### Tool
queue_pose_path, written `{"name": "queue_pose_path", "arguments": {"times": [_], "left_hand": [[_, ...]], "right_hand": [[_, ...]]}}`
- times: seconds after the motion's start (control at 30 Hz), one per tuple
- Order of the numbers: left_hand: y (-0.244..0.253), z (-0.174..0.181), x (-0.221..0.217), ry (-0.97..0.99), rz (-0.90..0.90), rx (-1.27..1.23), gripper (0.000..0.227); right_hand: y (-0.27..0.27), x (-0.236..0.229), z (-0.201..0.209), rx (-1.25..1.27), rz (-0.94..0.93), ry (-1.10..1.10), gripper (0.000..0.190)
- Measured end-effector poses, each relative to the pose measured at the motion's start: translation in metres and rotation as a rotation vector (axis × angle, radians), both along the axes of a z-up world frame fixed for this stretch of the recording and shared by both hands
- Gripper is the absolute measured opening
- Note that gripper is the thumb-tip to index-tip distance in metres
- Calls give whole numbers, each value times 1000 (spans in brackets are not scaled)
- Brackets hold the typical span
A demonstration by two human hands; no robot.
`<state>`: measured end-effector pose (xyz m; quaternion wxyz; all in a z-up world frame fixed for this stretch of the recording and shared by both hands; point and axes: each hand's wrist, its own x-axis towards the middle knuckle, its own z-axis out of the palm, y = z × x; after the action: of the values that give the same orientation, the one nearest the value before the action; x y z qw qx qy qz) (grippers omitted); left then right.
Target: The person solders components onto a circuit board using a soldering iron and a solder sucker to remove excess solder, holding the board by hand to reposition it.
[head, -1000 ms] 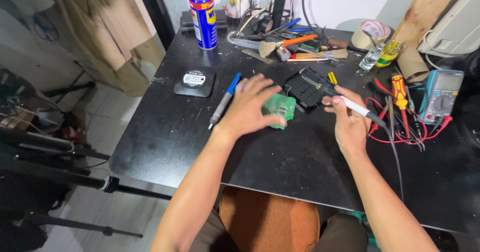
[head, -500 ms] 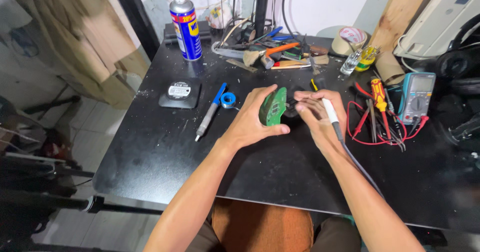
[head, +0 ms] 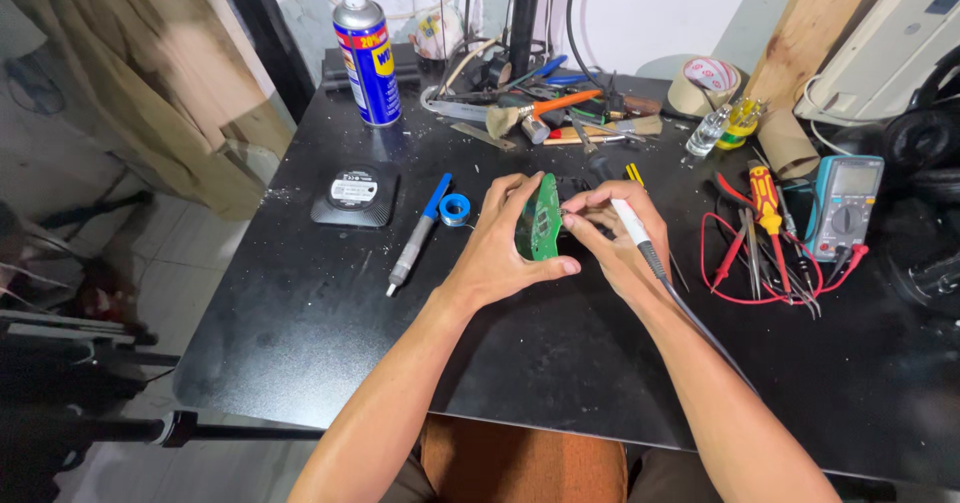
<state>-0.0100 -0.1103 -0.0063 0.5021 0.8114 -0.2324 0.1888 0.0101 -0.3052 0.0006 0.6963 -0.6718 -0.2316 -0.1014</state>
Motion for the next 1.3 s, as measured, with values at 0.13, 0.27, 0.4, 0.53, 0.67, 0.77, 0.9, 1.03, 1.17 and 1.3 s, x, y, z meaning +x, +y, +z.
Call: {"name": "queue_pose_path", "arguments": {"times": [0.13, 0.27, 0.4, 0.53, 0.67, 0.77, 0.9, 1.03, 1.17, 1.3], "left_hand": [[0, 0, 2, 19, -19, -8, 108], [-1, -2, 2, 23, -43, -15, 105], [-2, -3, 2, 3, -32, 7, 102], [-5, 0, 0, 3, 12, 29, 102], [-8, 2, -3, 32, 19, 4, 103], [-7, 1, -3, 3, 6, 8, 101], [-4, 1, -2, -9, -23, 26, 100], [-5, 3, -3, -15, -13, 33, 100], [-7, 6, -6, 12, 36, 28, 101], [-7, 8, -6, 48, 11, 16, 100]], "right_hand": [[-4, 4, -7, 50, 63, -30, 39], [-5, 6, -8, 75, 72, -18, 41], [-7, 7, -6, 94, 93, 44, 42], [-8, 5, -6, 80, 66, 61, 42], [-10, 5, -7, 86, 69, 33, 44], [-12, 7, -7, 84, 77, 48, 45], [-14, 10, -7, 102, 120, 75, 46], [-12, 7, -8, 102, 101, 85, 46], [-10, 5, -8, 101, 48, 97, 45], [-13, 6, -10, 65, 29, 86, 46]]}}
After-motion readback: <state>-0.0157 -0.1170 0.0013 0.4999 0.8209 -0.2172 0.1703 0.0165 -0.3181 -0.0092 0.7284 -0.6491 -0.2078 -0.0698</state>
